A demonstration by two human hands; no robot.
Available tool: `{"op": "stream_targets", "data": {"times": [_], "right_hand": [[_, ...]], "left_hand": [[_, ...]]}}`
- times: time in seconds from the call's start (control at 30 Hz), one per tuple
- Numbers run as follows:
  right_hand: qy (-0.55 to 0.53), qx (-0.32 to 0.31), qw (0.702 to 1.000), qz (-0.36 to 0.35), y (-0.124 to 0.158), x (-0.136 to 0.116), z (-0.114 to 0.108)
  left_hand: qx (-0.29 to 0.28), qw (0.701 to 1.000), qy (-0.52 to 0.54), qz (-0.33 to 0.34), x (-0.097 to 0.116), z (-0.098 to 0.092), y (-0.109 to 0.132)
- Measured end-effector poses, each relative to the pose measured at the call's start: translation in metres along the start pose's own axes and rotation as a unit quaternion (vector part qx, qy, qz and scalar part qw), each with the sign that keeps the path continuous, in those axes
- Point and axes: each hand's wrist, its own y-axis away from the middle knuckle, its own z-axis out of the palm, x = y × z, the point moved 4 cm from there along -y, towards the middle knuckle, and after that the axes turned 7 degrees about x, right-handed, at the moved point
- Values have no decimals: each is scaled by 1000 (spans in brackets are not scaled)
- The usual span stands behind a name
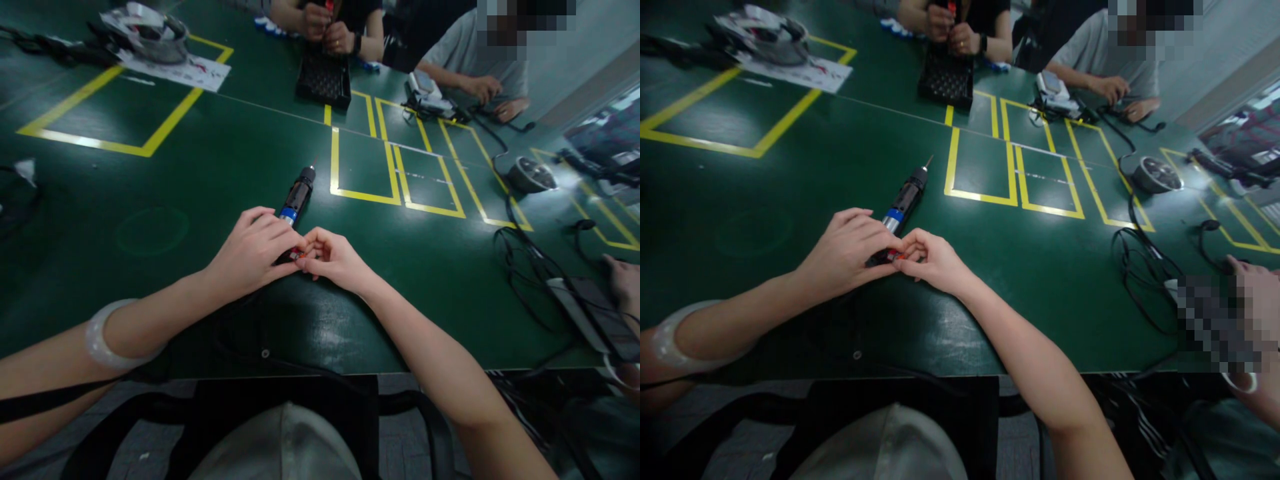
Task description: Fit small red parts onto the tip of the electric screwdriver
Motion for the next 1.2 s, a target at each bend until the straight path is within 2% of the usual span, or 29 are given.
{"op": "stream_targets", "data": {"times": [0.17, 0.37, 0.6, 0.77, 0.93, 1.2], "right_hand": [[-37, 30, 999, 16, -5, 6, -11], [-15, 22, 999, 19, -3, 2, -12], [34, -9, 999, -2, 1, -2, 3], [99, 5, 994, -34, 3, 2, 9], [223, 40, 971, -70, 5, -3, 6], [253, 36, 963, -84, 4, -5, 10]], "left_hand": [[-50, 997, 59, -6, -14, 1, -1], [-130, 985, 92, -69, -39, 6, 8], [-200, 971, 95, -88, -38, 10, 12], [-209, 969, 97, -87, -36, 10, 12], [-205, 971, 96, -75, -36, 11, 13], [-194, 973, 107, -72, -34, 9, 13]]}}
